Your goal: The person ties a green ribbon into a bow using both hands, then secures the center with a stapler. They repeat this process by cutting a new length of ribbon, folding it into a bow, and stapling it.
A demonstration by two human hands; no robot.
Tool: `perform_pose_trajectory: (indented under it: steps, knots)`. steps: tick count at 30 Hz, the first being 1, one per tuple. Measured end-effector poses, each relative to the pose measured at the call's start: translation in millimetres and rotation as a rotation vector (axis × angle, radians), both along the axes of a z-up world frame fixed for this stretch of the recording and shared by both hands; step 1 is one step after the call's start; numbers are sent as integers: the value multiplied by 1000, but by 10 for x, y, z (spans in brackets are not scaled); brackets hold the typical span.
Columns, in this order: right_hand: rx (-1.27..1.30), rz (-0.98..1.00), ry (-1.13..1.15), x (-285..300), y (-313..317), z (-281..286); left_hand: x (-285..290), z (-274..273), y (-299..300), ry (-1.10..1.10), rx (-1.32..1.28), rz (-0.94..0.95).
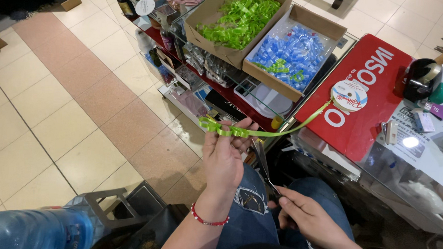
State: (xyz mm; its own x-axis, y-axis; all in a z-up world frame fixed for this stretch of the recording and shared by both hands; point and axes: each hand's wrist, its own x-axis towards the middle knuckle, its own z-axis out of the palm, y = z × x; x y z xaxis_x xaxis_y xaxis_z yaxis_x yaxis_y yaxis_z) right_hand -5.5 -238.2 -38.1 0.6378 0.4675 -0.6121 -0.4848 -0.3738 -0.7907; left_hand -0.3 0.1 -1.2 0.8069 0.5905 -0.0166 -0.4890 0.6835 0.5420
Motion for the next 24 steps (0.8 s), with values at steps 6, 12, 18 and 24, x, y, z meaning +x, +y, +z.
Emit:
perform_pose_trajectory:
  steps: [6,12,18,24]
  knots:
    - [-69,68,-54,30,116,149,-30,51,-32,6,37,8]
    - [31,106,-146,40,154,98,-51,72,-63,12,32,19]
    - [183,86,-181,31,197,47,-66,94,-77,14,49,26]
    - [243,2,-119,9,216,-99,-46,15,-66,10,4,16]
